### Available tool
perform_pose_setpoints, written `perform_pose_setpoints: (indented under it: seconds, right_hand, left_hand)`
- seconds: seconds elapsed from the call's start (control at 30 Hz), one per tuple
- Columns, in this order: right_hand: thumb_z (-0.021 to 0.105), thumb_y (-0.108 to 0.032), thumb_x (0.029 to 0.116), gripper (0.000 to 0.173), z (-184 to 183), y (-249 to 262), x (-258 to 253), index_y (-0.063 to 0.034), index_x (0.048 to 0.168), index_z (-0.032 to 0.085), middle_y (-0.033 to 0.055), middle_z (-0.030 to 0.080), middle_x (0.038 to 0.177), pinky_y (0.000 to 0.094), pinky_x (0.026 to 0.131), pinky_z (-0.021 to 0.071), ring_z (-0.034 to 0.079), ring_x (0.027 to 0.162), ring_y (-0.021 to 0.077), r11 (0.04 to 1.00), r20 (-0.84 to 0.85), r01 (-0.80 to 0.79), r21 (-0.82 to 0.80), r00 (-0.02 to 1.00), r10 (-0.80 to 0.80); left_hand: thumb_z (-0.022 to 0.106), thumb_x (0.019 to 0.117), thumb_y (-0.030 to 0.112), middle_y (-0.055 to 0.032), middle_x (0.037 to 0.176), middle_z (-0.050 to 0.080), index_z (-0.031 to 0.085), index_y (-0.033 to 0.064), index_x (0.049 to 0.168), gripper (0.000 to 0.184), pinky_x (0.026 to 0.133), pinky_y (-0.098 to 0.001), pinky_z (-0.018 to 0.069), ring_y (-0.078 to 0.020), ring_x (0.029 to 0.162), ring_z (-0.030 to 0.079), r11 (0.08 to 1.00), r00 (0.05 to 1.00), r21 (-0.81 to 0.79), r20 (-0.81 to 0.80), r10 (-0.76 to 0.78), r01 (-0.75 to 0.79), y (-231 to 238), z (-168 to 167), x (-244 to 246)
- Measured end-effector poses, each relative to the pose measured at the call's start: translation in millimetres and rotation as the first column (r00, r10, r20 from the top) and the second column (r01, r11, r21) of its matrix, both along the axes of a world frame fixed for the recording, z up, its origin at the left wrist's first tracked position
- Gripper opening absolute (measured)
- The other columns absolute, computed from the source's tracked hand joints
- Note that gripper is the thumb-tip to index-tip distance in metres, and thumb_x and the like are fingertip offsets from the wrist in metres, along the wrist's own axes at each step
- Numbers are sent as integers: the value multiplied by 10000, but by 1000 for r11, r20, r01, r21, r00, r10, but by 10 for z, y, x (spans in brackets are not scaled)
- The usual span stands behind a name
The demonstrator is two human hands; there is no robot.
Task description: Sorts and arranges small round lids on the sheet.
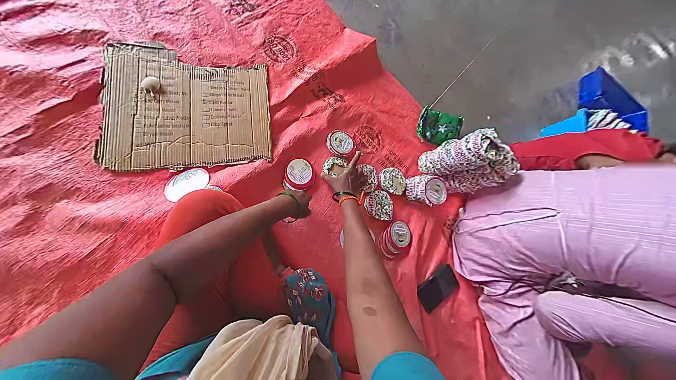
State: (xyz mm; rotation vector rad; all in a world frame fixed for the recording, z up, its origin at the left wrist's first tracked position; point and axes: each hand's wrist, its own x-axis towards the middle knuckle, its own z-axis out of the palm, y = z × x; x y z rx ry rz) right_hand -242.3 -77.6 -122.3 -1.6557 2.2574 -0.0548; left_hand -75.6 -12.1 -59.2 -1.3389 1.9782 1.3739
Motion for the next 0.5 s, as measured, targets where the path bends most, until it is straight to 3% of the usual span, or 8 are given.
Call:
perform_pose_setpoints:
  seconds: [0.1,0.17,0.2,0.27,0.3,0.4,0.5]
  right_hand:
    - [940,-446,685,1391,94,546,-94,-90,1651,4,269,393,1578,666,1190,228,322,1489,454,998,201,-68,5,977,66]
    - [905,-306,767,1266,178,1052,-253,-30,1640,30,282,275,1633,528,1218,294,337,1496,400,998,460,-33,-52,886,53]
    - [873,-238,806,1136,194,1317,-336,8,1625,125,283,258,1640,482,1213,320,341,1495,391,996,530,-1,-85,847,46]
    - [819,-157,829,845,174,1735,-454,76,1517,388,329,285,1607,494,1201,329,330,1486,437,996,508,13,-84,861,32]
    - [798,-129,831,737,165,1842,-467,56,1470,478,339,274,1605,511,1188,333,328,1480,453,999,469,7,-34,883,10]
    - [739,-108,870,566,172,1792,-376,-6,1401,576,307,241,1632,536,1166,347,348,1468,453,999,321,9,38,947,-21]
    - [707,-117,901,463,141,1542,-281,-46,1352,630,262,288,1633,550,1147,358,393,1445,437,999,192,-5,-33,981,11]
  left_hand:
    - [567,1048,303,-253,1440,565,332,90,1606,642,1048,-655,437,-434,1312,565,985,990,-98,17,142,-140,-64,-211,-53]
    - [626,1017,285,-263,1486,517,262,83,1629,740,1040,-658,445,-449,1312,562,983,991,-131,9,131,-129,-78,-285,-123]
    - [659,1001,277,-270,1513,487,247,83,1633,779,1045,-662,439,-457,1319,554,982,993,-145,-4,122,-121,-75,-314,-164]
    - [692,971,231,-262,1542,452,286,109,1623,777,1021,-670,453,-461,1303,562,976,993,-182,-23,116,-118,-74,-380,-236]
    - [694,960,190,-270,1525,463,318,110,1607,753,996,-676,465,-471,1280,575,972,992,-199,-25,120,-122,-69,-388,-261]
    - [670,950,134,-270,1474,509,368,94,1573,693,963,-679,480,-474,1257,587,970,993,-220,19,115,-108,-29,-322,-308]
    - [639,988,221,-254,1461,538,371,84,1581,665,989,-686,461,-456,1294,571,975,997,-217,45,64,-53,-12,-179,-272]
